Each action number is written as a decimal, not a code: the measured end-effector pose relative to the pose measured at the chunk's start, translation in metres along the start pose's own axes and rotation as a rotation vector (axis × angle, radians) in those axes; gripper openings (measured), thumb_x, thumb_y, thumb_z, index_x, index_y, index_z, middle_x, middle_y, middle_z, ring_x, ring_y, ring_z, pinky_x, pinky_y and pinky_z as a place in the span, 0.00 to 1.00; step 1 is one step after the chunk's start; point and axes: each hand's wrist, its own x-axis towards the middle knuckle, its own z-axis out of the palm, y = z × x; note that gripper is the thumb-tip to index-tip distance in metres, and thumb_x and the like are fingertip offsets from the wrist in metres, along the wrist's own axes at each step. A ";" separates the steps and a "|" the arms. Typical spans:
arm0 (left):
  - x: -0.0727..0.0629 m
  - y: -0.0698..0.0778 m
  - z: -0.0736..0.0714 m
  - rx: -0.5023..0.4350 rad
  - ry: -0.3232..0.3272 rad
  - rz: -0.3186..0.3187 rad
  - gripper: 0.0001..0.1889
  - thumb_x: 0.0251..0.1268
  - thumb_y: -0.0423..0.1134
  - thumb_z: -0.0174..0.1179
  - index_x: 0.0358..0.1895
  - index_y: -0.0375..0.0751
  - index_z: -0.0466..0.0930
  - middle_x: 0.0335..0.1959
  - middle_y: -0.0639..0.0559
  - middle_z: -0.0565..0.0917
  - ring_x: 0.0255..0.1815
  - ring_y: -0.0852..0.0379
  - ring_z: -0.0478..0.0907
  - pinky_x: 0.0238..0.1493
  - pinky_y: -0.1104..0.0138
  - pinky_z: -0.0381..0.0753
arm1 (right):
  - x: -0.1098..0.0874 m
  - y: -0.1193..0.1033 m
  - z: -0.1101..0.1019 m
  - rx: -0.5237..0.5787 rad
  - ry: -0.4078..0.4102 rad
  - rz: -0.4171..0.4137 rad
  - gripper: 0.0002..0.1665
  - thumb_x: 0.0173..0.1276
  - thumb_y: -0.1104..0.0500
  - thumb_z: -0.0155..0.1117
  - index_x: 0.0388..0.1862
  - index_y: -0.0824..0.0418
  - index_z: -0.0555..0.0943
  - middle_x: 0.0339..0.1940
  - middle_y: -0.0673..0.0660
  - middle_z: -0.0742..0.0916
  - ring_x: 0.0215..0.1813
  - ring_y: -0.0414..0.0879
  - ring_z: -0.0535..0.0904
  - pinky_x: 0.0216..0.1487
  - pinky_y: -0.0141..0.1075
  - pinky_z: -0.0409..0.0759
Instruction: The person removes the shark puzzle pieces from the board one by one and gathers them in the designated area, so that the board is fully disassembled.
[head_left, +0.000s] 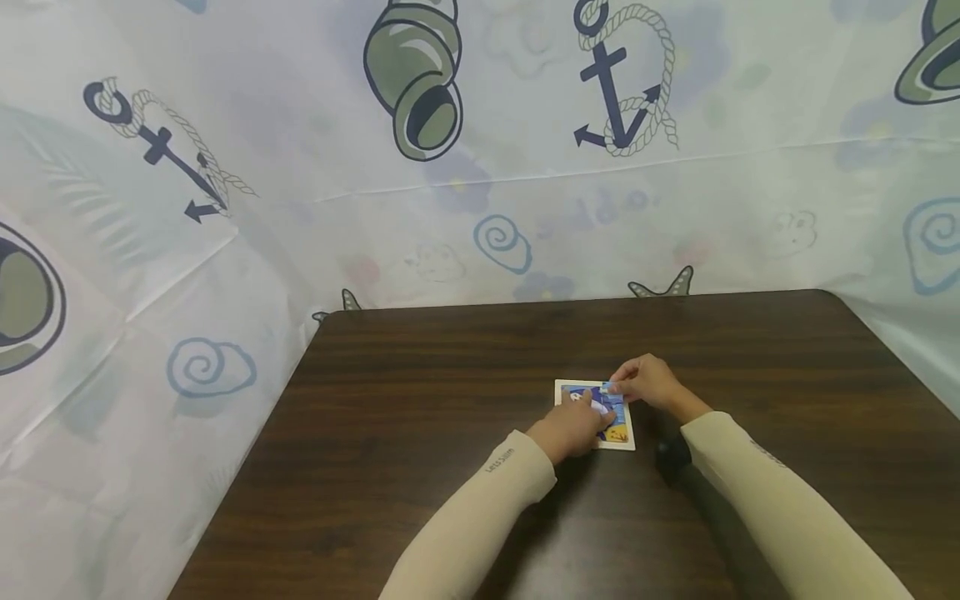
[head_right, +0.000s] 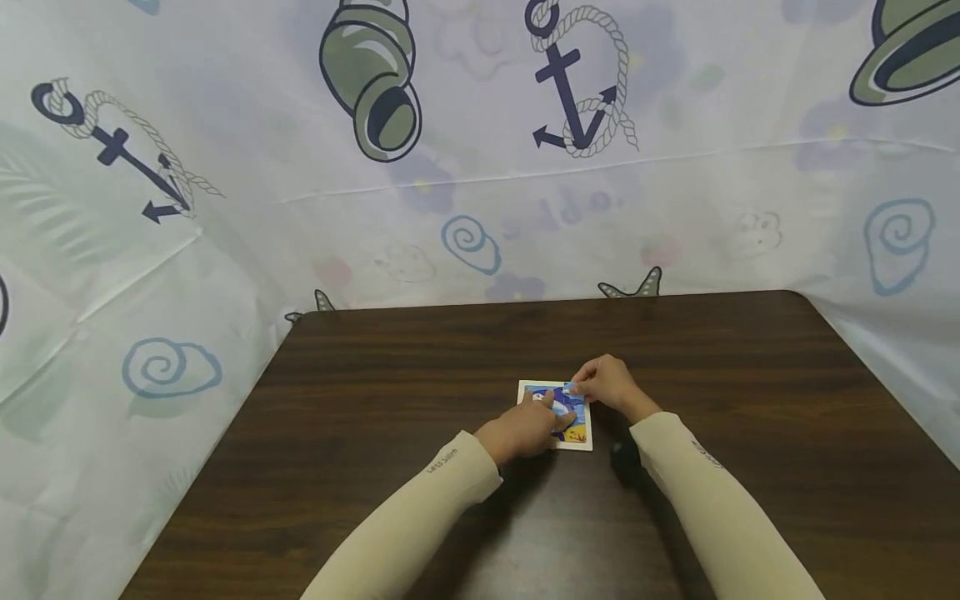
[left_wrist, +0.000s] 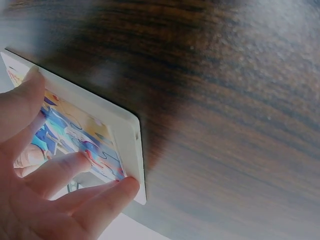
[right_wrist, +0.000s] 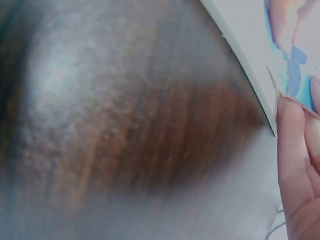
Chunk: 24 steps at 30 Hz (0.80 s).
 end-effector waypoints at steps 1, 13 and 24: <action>0.000 0.000 0.000 -0.004 -0.003 -0.004 0.28 0.69 0.45 0.54 0.70 0.68 0.59 0.76 0.44 0.58 0.72 0.34 0.60 0.62 0.51 0.75 | 0.000 -0.001 0.000 0.007 -0.005 0.008 0.11 0.63 0.63 0.65 0.38 0.73 0.83 0.38 0.67 0.87 0.34 0.48 0.87 0.39 0.38 0.86; 0.002 0.000 -0.002 0.014 0.004 0.010 0.28 0.69 0.46 0.53 0.70 0.67 0.59 0.75 0.44 0.59 0.72 0.33 0.60 0.61 0.51 0.76 | 0.003 -0.010 -0.001 -0.026 0.031 0.048 0.11 0.64 0.67 0.61 0.38 0.77 0.82 0.35 0.68 0.87 0.27 0.39 0.82 0.33 0.33 0.85; 0.002 0.000 0.001 0.025 0.007 -0.003 0.27 0.69 0.44 0.53 0.69 0.68 0.61 0.75 0.46 0.60 0.72 0.35 0.61 0.63 0.53 0.75 | -0.014 0.022 -0.037 -0.104 0.138 0.111 0.14 0.64 0.65 0.59 0.38 0.78 0.82 0.28 0.64 0.87 0.22 0.35 0.79 0.25 0.27 0.79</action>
